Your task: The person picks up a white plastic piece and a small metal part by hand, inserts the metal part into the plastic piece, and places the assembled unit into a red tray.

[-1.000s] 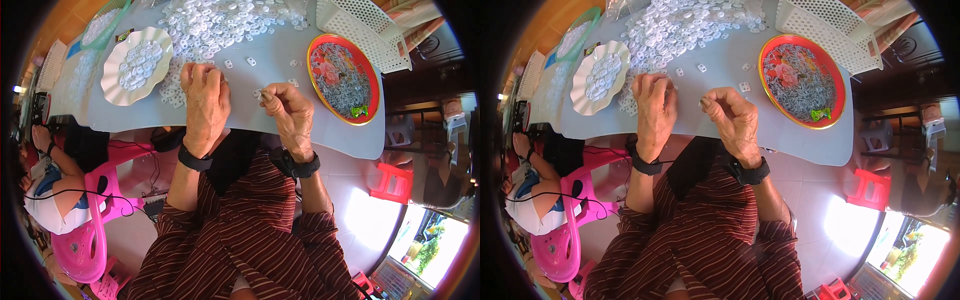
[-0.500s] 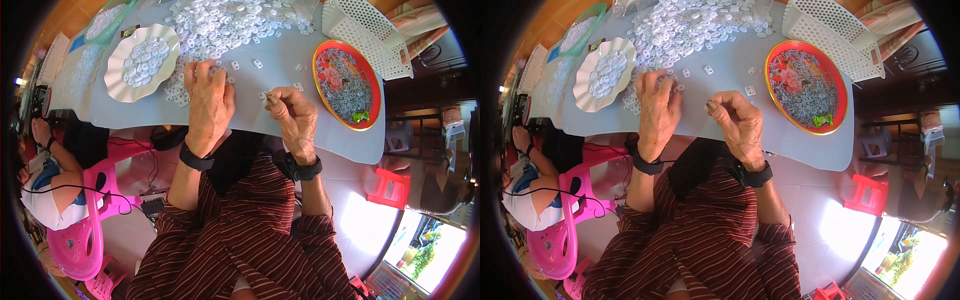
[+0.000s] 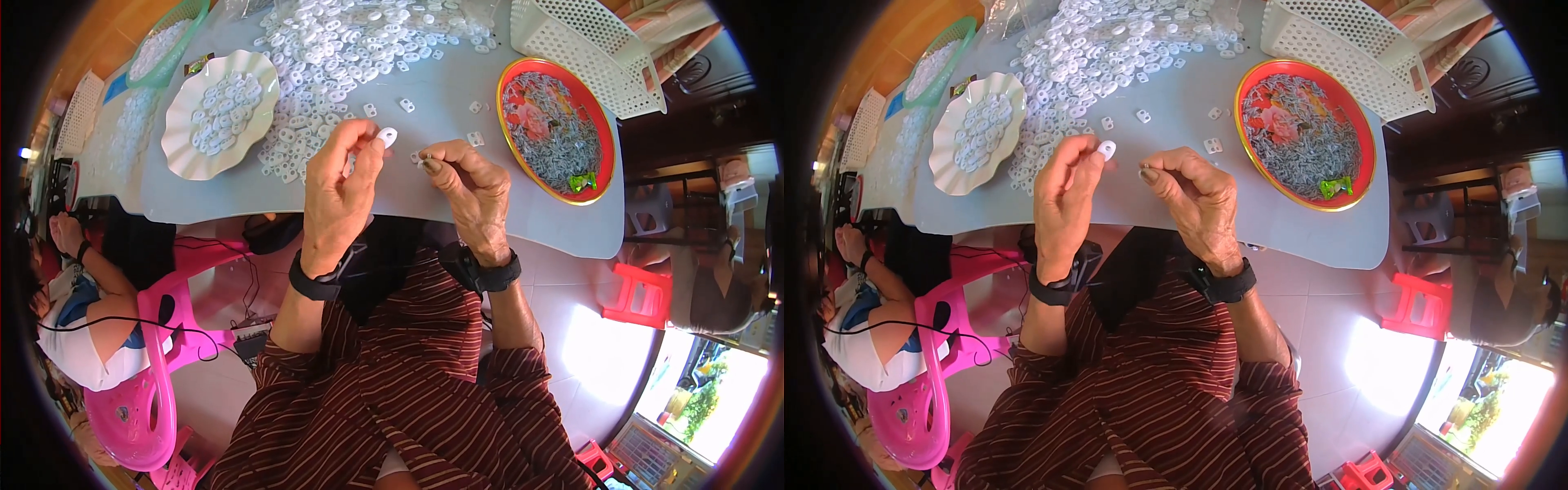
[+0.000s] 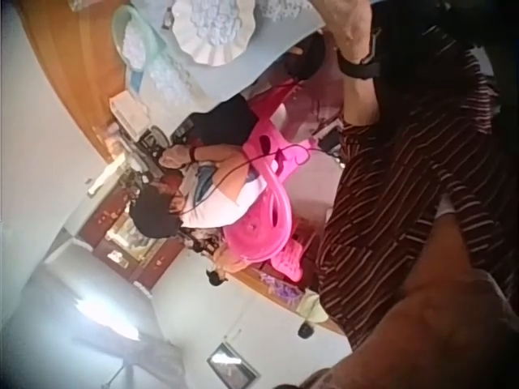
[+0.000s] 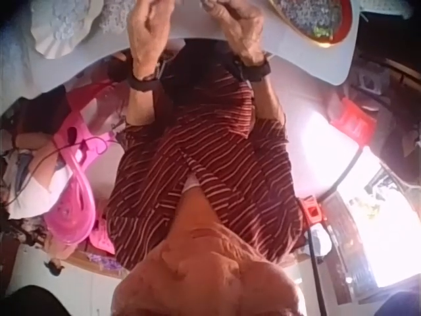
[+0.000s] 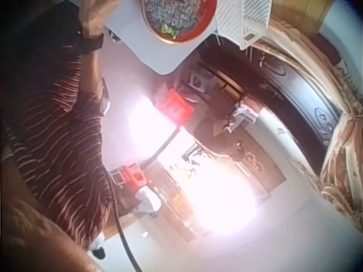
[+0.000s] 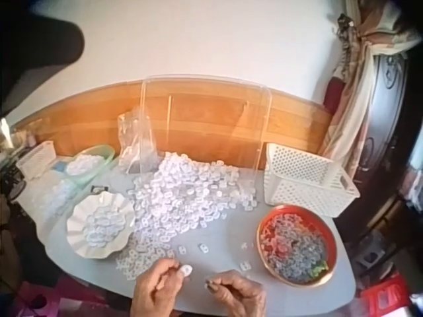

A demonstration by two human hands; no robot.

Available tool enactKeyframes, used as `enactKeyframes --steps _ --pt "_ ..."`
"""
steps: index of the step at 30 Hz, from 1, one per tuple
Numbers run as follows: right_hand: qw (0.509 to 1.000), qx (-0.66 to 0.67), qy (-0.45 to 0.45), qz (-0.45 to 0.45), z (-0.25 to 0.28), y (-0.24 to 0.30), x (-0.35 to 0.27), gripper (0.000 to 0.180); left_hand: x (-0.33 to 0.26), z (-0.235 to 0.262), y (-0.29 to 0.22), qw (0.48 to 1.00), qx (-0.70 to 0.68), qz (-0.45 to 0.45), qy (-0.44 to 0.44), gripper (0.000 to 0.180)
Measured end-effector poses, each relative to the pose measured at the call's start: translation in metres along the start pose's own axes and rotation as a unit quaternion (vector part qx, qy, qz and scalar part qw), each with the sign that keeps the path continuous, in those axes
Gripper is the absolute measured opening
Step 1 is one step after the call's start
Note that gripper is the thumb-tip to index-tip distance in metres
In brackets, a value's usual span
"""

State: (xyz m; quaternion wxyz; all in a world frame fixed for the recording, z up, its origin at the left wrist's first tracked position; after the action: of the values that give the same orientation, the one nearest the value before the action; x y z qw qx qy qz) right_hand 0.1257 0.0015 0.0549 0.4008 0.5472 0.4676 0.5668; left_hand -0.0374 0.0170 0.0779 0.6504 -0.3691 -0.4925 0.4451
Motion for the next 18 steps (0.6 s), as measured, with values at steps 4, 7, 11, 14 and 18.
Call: enactKeyframes --steps 4,7,11,14,18 --pt "1.000 0.014 0.001 -0.020 0.000 0.002 -0.001 0.013 -0.003 -0.006 0.005 0.964 -0.230 0.132 0.033 0.016" --pt "0.999 0.036 -0.005 -0.012 0.001 -0.001 -0.001 0.011 -0.002 -0.009 0.010 0.958 -0.254 0.123 0.058 0.016" --pt "0.997 0.068 -0.014 0.016 0.004 0.003 0.001 0.010 -0.003 -0.017 0.009 0.966 -0.226 0.092 0.088 0.015" --pt "0.996 0.086 0.000 0.011 -0.001 0.003 0.002 0.010 -0.006 -0.019 0.014 0.978 -0.164 0.083 0.101 0.013" --pt "0.995 0.098 0.010 0.013 0.000 0.000 0.002 0.011 -0.007 -0.026 0.015 0.984 -0.141 0.066 0.092 0.014"
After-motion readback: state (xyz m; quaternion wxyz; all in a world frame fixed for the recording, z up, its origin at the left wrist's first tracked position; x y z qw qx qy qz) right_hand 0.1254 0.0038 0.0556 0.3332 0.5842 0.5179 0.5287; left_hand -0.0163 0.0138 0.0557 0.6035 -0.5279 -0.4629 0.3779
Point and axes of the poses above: each hand's wrist, its own x-axis towards the middle knuckle, its own z-axis out of the back of the hand, y = z × x, the point moved 3 cm from there along x, towards the middle knuckle, and after that the axes turned 5 degrees about y, right-handed, at the moved point
